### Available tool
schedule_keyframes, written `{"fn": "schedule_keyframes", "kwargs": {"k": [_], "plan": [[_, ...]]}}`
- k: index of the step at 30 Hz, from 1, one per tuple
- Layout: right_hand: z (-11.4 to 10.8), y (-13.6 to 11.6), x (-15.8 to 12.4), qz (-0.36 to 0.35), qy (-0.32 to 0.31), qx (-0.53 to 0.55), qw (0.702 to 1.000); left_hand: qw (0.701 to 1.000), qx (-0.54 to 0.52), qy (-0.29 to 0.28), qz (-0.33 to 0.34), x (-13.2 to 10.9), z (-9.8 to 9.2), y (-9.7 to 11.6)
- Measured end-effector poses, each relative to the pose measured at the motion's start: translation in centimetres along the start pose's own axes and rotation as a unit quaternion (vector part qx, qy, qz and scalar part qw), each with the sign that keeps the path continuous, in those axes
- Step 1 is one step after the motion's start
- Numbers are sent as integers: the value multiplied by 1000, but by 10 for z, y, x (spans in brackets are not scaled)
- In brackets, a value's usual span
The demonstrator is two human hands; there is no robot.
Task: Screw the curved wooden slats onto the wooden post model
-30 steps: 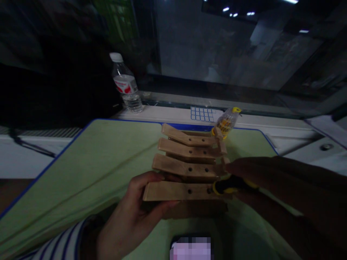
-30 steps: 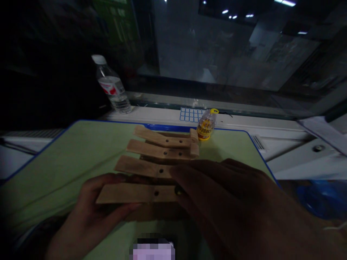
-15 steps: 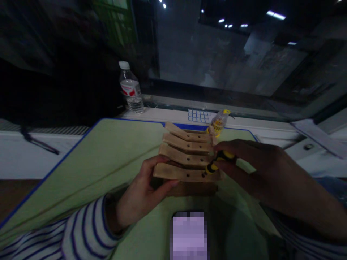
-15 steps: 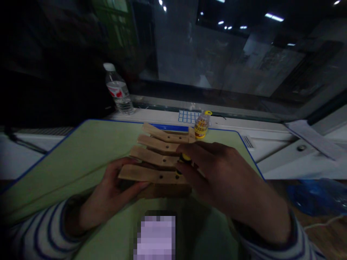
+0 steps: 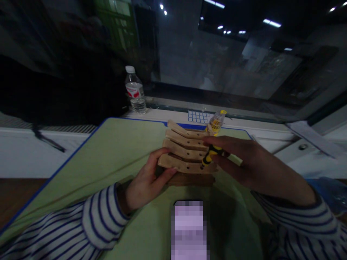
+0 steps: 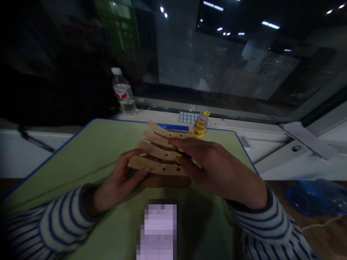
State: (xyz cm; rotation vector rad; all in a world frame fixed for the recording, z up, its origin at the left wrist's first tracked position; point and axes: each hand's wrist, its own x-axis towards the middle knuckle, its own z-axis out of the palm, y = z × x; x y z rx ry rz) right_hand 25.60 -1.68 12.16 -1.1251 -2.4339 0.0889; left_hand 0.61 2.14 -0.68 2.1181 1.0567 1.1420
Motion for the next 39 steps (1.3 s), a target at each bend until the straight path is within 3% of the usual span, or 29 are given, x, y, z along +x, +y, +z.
{"fn": "schedule_keyframes", "kwargs": {"k": [17, 29, 35, 39], "plan": [[9, -2, 2, 23, 31, -68, 997, 1000, -16, 5, 1, 1, 1, -3], [19, 5, -3, 33, 73, 5, 997, 999, -41, 0, 1, 5, 6, -3], [16, 4, -10, 58, 26, 93, 994, 999, -38, -14, -5, 5, 5, -3], [23, 4, -10, 50, 35, 127, 990, 999, -49, -6, 4, 4, 5, -3]]}}
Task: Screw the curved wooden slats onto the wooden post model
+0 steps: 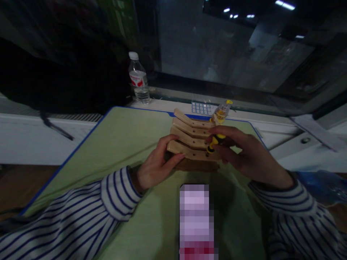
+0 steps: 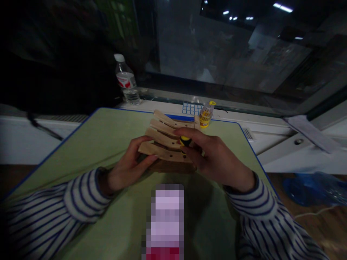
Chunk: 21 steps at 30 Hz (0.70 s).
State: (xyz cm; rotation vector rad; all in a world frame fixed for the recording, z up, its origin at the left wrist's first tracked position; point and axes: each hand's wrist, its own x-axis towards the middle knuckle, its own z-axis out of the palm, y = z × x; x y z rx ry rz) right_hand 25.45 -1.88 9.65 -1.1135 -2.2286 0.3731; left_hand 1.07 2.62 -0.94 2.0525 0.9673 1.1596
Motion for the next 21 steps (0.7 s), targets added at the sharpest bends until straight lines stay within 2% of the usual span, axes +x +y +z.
{"fn": "schedule_keyframes", "kwargs": {"k": [7, 21], "plan": [[3, 1, 2, -48, 32, -56, 997, 999, 3, 9, 32, -1, 1, -5], [3, 7, -1, -30, 59, -107, 992, 999, 11, 7, 40, -2, 0, -3]]}}
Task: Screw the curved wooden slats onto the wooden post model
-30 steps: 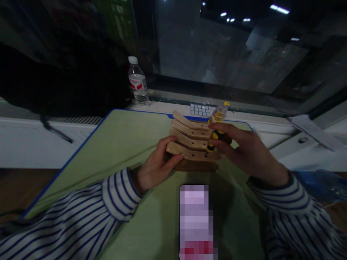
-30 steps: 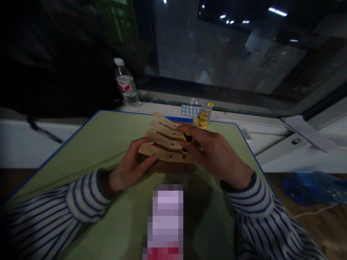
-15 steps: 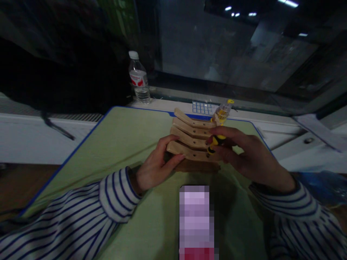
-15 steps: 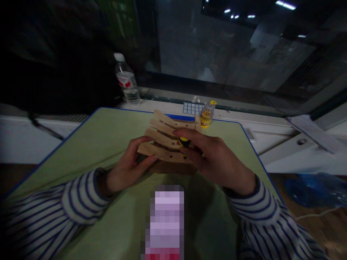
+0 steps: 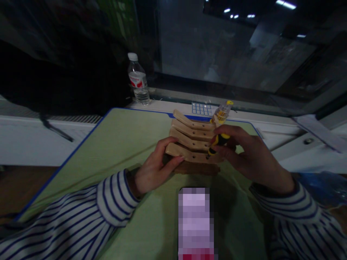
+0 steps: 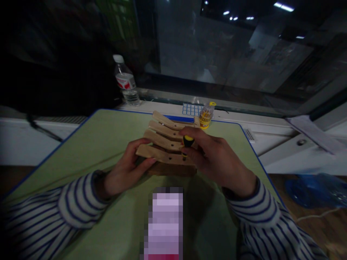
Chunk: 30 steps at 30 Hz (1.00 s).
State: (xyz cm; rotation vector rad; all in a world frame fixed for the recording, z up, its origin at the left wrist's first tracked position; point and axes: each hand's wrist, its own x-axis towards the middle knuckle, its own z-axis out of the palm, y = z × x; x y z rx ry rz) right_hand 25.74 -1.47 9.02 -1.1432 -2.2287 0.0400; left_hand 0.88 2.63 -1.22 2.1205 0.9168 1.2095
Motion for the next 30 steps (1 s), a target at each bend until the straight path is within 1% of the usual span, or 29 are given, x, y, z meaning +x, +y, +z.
{"fn": "schedule_keyframes", "kwargs": {"k": [10, 16, 24, 30], "plan": [[1, -1, 1, 2, 12, -73, 997, 1000, 16, -6, -5, 0, -1, 0], [1, -2, 2, 6, 7, -55, 998, 1000, 7, 3, 7, 0, 1, -3], [0, -2, 1, -7, -8, -9, 1000, 1000, -22, -9, -18, -2, 1, -7], [-1, -2, 1, -7, -6, 5, 1000, 1000, -2, -10, -24, -1, -1, -3]]}}
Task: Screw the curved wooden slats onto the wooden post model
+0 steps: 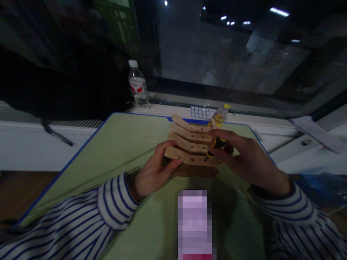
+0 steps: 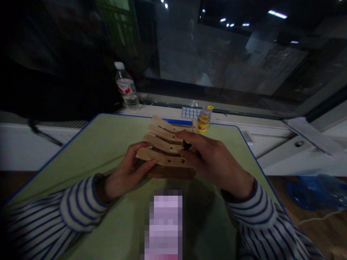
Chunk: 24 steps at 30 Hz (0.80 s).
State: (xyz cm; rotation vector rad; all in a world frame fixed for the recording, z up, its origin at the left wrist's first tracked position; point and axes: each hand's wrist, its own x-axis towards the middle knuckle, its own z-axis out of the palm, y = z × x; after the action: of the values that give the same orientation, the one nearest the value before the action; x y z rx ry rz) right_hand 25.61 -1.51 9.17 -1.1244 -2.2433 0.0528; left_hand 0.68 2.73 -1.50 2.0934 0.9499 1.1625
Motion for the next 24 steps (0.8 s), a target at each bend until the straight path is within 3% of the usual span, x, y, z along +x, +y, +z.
{"fn": "schedule_keyframes", "kwargs": {"k": [19, 24], "plan": [[-1, -2, -1, 1, -1, 18, 1000, 1000, -4, 8, 8, 0, 0, 0], [-4, -3, -2, 2, -28, 39, 999, 1000, -11, 5, -4, -1, 0, -1]]}}
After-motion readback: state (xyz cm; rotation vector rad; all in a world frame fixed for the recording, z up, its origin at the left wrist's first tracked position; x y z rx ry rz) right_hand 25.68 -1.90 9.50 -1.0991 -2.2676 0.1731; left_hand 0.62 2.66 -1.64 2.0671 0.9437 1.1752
